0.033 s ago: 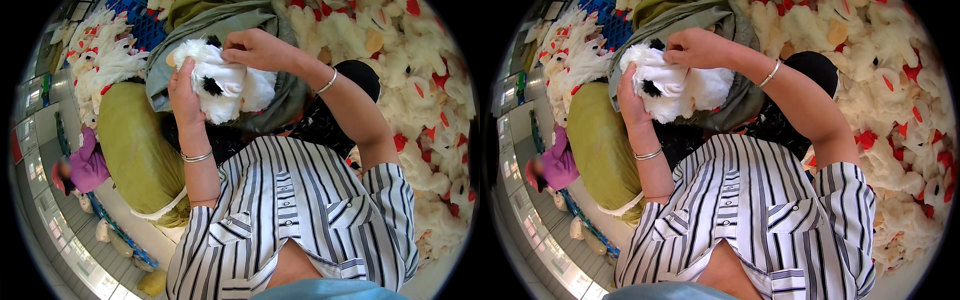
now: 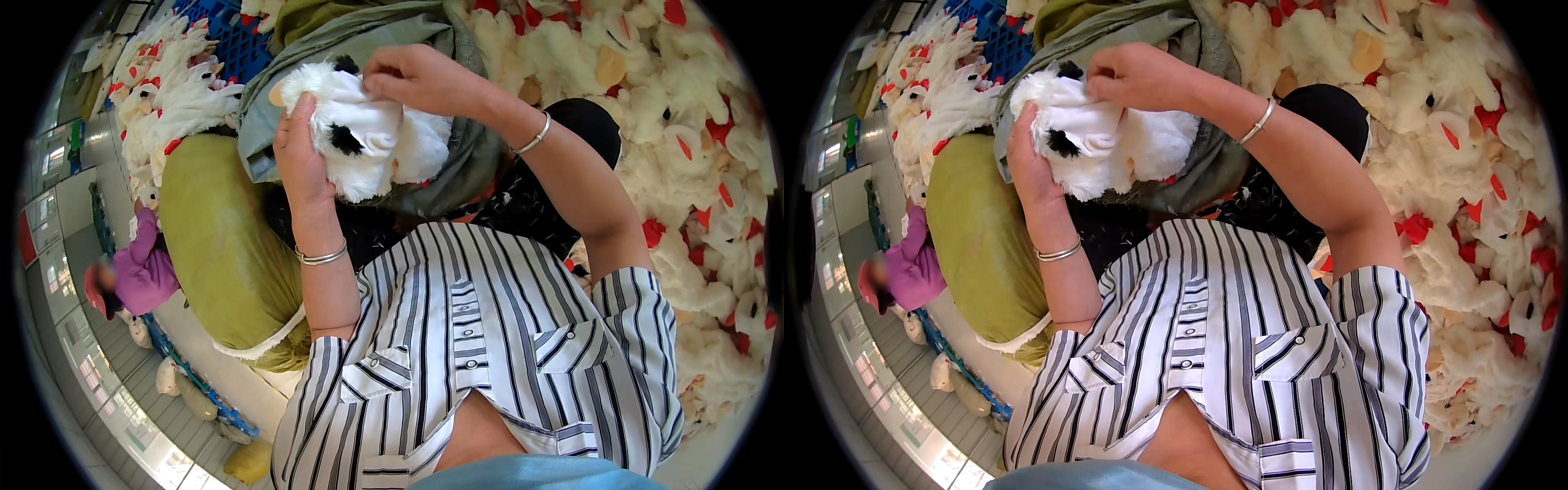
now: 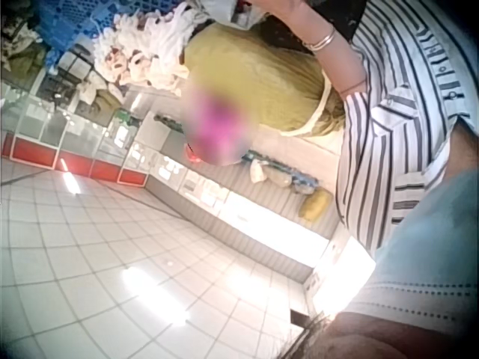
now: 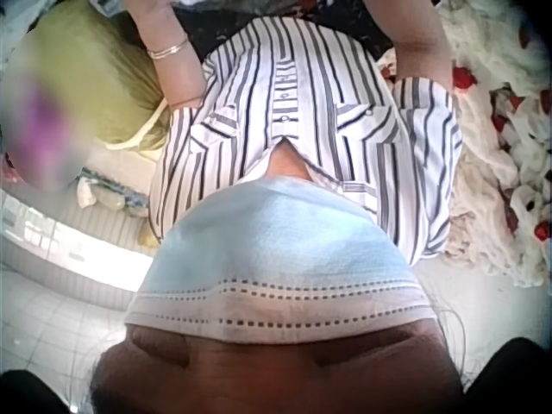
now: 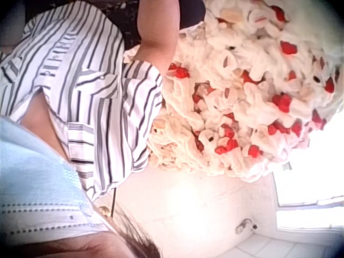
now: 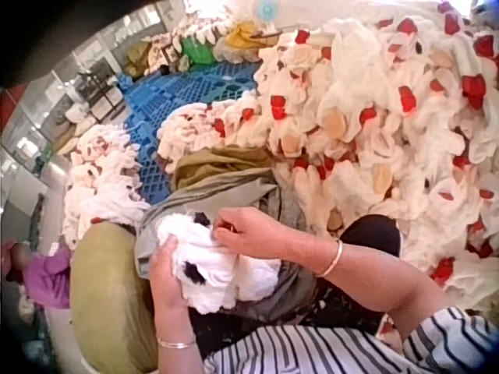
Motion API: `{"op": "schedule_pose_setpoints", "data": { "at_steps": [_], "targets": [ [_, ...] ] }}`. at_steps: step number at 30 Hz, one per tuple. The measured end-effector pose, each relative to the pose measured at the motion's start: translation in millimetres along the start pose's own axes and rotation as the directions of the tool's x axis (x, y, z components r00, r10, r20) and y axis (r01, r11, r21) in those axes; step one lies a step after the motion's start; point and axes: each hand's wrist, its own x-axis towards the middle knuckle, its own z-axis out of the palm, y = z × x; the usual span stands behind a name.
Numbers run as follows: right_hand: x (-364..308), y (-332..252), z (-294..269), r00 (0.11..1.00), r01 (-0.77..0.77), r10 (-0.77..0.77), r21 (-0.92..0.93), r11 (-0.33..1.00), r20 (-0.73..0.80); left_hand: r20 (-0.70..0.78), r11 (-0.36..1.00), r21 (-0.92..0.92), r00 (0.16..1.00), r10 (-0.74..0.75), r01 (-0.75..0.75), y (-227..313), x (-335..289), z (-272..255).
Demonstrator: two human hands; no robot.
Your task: The person sits on the floor and assembles white stuffed animal toys by hand. They repeatedly pick up a toy body, insert red fabric pieces into the ears, and adjust the ears and head. The person handles multiple toys one at a time, placing finished units into a green sack.
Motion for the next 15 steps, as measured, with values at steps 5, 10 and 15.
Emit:
{"op": "schedule_pose_setpoints", "data": {
  "at_steps": [5,10,15],
  "targets": [
    [7.3,6.8,-7.2,0.995,-0.078,0.082,0.075,0.994,-0.048,-0.067,0.996,-0.061,0.996,0.053,-0.057,3.7,0.2,0.6],
    [0.0,-13.7,-5.2,0.969,-0.214,0.179,0.222,0.951,0.168,-0.030,0.998,-0.002,0.997,0.065,-0.065,3.0,-3.0,1.5],
    [2.7,-11.1,-10.9,0.982,-0.164,0.116,0.373,0.913,0.148,-0.076,0.990,-0.102,0.993,0.092,-0.100,2.0,-0.3,-1.8]
  ]
}}
